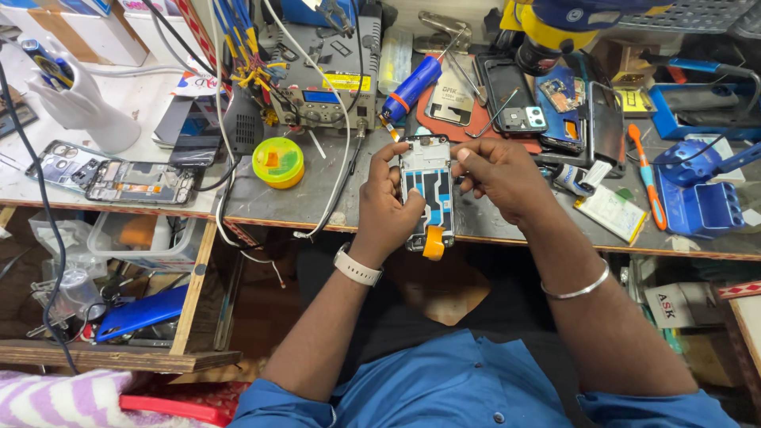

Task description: The person uses a screwdriver to remove screws from a disassembled mobile phone chassis. They then use tweezers to lift and reposition a small internal component, repeatedly adjusting its placement within the chassis.

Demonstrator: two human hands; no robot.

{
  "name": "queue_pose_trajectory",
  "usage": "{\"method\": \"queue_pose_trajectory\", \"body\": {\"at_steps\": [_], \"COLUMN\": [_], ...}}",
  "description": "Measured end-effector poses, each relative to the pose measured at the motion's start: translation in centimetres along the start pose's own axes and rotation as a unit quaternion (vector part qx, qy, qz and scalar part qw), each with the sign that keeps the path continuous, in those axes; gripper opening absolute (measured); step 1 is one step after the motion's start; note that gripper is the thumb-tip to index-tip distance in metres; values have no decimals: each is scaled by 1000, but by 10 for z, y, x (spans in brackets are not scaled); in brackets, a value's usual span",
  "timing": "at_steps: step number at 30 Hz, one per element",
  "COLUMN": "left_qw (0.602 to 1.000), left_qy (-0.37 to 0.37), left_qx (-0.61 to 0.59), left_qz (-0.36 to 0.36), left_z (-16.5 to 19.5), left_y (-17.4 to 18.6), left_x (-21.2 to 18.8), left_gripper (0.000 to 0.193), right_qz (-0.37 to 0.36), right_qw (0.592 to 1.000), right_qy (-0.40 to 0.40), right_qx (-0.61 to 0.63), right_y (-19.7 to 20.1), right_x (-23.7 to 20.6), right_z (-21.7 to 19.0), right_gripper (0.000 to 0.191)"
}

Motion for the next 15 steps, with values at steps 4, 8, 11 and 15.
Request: {"method": "queue_pose_trajectory", "body": {"at_steps": [4, 8, 11, 15], "left_qw": [1000, 1000, 1000, 999], "left_qy": [7, 28, -2, 18], "left_qx": [-20, 13, -24, -42], "left_qz": [-3, 4, -2, -4], "left_z": [-2, -5, -3, -6], "left_y": [-3, -4, -6, -11], "left_x": [0, -1, -1, -1], "left_gripper": [65, 65, 64, 64], "right_qz": [42, 64, 56, 35], "right_qw": [999, 992, 989, 990], "right_qy": [15, 103, 126, 132], "right_qx": [-16, -36, -57, -26], "right_y": [10, 22, 34, 48], "right_x": [-12, -34, -44, -44], "right_z": [-2, 0, 14, 36], "right_gripper": [26, 23, 20, 19]}}
Point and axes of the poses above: each hand's wrist, its own x-axis towards the middle knuckle, its own y-axis out of the back of the hand, z = x × y, the point moved 5 cm from there along x, towards the middle knuckle, and after that the axes turned 9 degrees about x, right-handed, at the moved point
